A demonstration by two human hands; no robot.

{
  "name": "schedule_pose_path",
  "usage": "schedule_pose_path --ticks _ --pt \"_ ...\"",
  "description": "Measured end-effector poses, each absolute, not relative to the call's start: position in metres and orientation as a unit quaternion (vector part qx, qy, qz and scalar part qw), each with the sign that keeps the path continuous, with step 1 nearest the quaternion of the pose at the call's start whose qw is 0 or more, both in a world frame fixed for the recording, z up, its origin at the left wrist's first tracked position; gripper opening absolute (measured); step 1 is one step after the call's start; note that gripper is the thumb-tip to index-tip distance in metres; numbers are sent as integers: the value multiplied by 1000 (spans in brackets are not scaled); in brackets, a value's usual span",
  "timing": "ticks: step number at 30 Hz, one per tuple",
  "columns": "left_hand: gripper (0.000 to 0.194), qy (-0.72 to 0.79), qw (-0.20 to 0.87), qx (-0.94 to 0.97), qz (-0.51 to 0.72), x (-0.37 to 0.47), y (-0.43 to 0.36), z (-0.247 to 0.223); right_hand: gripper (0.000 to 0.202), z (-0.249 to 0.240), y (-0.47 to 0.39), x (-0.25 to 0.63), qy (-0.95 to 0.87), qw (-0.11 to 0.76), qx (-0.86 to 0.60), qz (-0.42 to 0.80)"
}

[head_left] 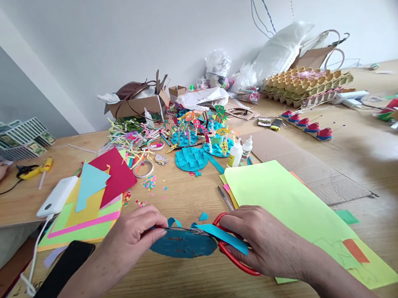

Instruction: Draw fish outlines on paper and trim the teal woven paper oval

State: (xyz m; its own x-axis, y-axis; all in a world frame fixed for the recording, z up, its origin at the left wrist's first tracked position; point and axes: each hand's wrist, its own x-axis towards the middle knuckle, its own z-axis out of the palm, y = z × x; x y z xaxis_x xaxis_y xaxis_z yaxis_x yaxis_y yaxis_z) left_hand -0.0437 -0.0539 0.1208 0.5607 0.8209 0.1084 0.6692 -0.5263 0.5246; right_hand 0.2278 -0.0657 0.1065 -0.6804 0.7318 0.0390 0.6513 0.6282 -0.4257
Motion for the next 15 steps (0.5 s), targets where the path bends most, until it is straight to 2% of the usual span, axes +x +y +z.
schedule_pose_path --ticks 4,8,15 --pt "14 435 161 857 225 -55 -56 131 19 94 -72 235 -880 90 -407 228" --pt "13 424 55 862 273 -65 -63 131 21 76 -77 239 -861 52 -457 217" --pt "28 422 -38 849 316 -78 -74 109 22 68 -80 242 -857 -2 -472 206"
